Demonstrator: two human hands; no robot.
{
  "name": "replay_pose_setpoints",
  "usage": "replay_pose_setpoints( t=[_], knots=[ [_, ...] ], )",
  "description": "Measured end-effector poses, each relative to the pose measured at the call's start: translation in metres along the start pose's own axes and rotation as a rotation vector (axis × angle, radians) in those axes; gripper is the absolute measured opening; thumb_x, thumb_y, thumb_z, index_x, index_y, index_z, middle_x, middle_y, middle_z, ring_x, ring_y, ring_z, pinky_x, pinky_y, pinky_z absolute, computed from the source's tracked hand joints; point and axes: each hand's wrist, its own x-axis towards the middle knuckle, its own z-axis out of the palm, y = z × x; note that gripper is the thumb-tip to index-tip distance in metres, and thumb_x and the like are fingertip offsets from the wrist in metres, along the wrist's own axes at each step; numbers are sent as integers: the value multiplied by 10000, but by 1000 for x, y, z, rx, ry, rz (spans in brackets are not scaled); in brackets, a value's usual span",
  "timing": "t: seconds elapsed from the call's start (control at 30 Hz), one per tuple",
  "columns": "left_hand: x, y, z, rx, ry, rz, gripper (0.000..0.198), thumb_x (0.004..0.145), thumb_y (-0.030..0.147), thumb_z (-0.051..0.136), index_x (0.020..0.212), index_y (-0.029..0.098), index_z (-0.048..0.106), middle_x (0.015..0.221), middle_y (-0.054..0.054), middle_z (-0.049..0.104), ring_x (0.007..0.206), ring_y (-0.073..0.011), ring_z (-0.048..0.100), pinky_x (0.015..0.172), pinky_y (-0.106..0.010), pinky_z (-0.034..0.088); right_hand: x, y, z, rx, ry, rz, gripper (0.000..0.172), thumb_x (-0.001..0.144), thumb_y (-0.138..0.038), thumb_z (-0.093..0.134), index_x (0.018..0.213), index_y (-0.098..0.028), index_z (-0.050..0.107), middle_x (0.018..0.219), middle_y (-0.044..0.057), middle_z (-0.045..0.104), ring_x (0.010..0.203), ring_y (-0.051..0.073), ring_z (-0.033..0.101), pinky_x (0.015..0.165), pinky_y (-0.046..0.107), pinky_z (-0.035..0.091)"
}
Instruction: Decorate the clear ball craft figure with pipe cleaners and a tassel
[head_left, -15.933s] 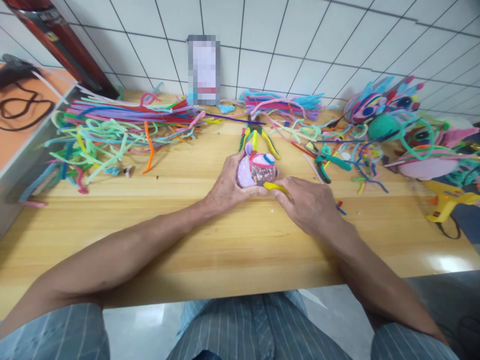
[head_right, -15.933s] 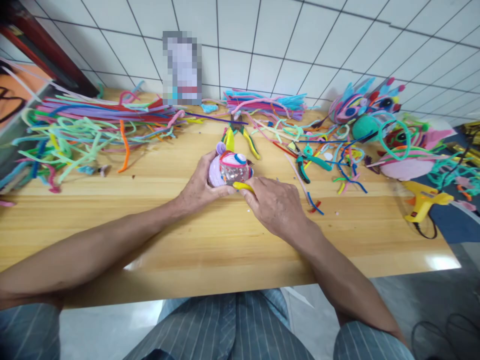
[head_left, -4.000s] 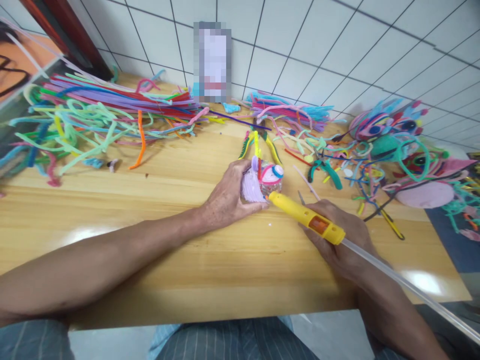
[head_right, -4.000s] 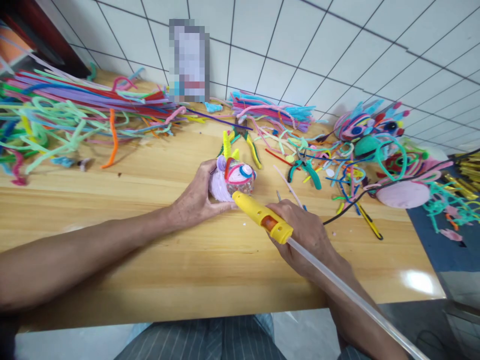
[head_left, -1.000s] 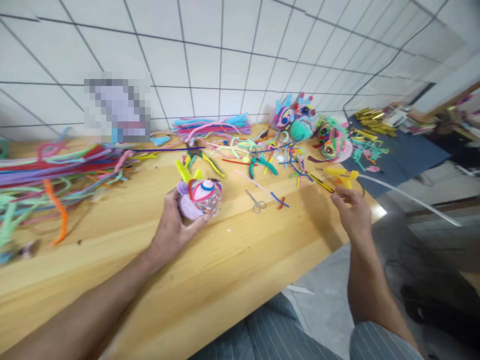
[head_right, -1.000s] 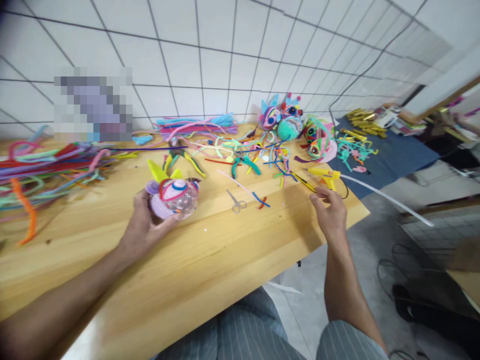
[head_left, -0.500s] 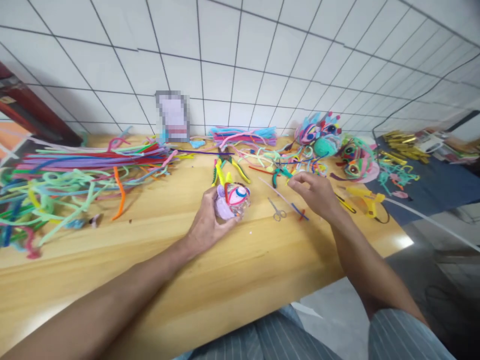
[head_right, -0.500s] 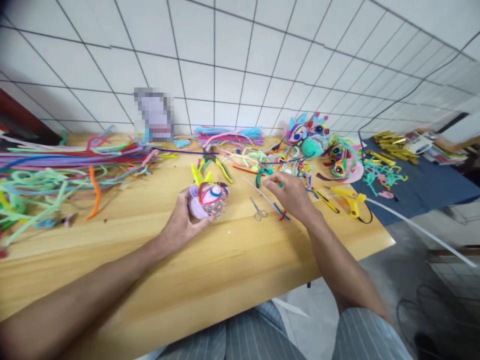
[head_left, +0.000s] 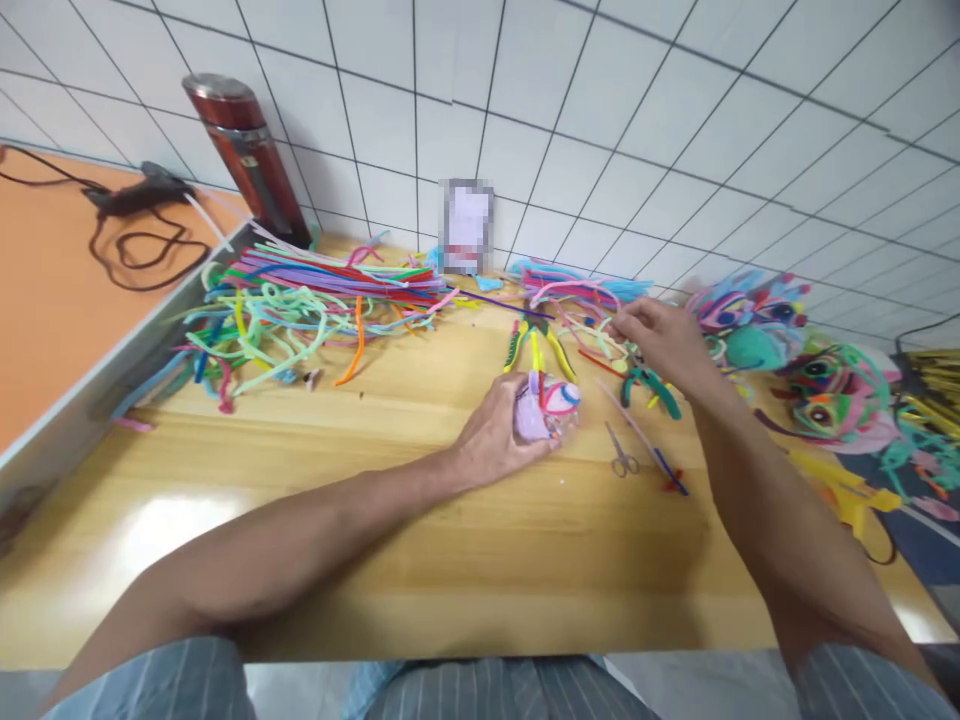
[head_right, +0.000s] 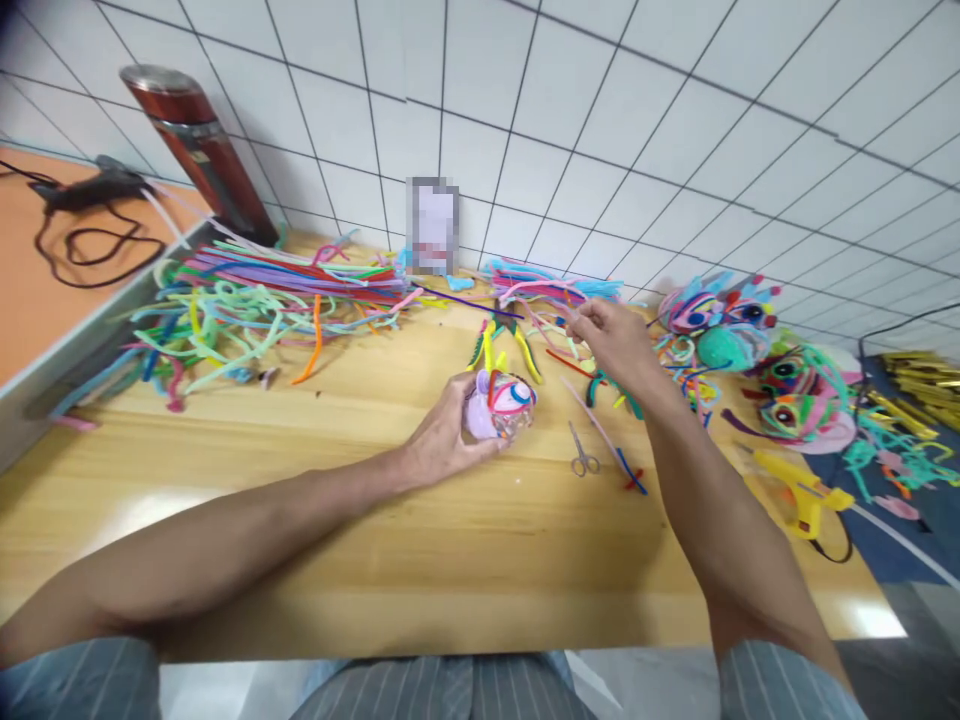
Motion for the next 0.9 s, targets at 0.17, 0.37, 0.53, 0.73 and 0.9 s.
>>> replay_pose_setpoints(
  t=[0.17,0.37,0.53,0.73,0.9],
  knots=[
    [0,-2,1,-8,1,7,833,871,434,877,1548,209,448,1506,-201,628,1447,-389,641,1244,-602,545,14,-5,3,-32,-30,-9,197,963,-427,691,904,-256,770,818,44,813,763,236,732,760,363,553],
    [1,-3,2,-21,6,-1,836,867,432,886,1542,192,455,1496,-212,627,1440,-390,640,1233,-606,545,5,-4,-1,-71,-44,-75,178,914,-372,705,944,-232,809,860,45,826,809,234,746,754,345,533],
    [1,-6,3,1,10,12,844,872,430,891,1550,198,445,1498,-211,622,1440,-388,646,1229,-602,549,8,6,-17,-175,7,-100,171,915,-366,736,960,-236,838,876,42,837,817,229,729,759,339,525],
    [1,-4,3,4,24,12,837,873,458,894,1552,220,466,1482,-192,640,1410,-389,670,1217,-597,569,52,18,-10,-241,19,-148,221,912,-261,681,1031,-237,865,959,49,869,900,255,768,851,369,559],
    [-2,-1,2,35,4,-14,865,896,476,879,1586,212,430,1513,-220,616,1442,-413,650,1222,-625,568,103,21,28,-322,-34,-180,326,944,-219,599,1103,-242,883,1051,64,884,996,283,775,909,392,554]
  ],
)
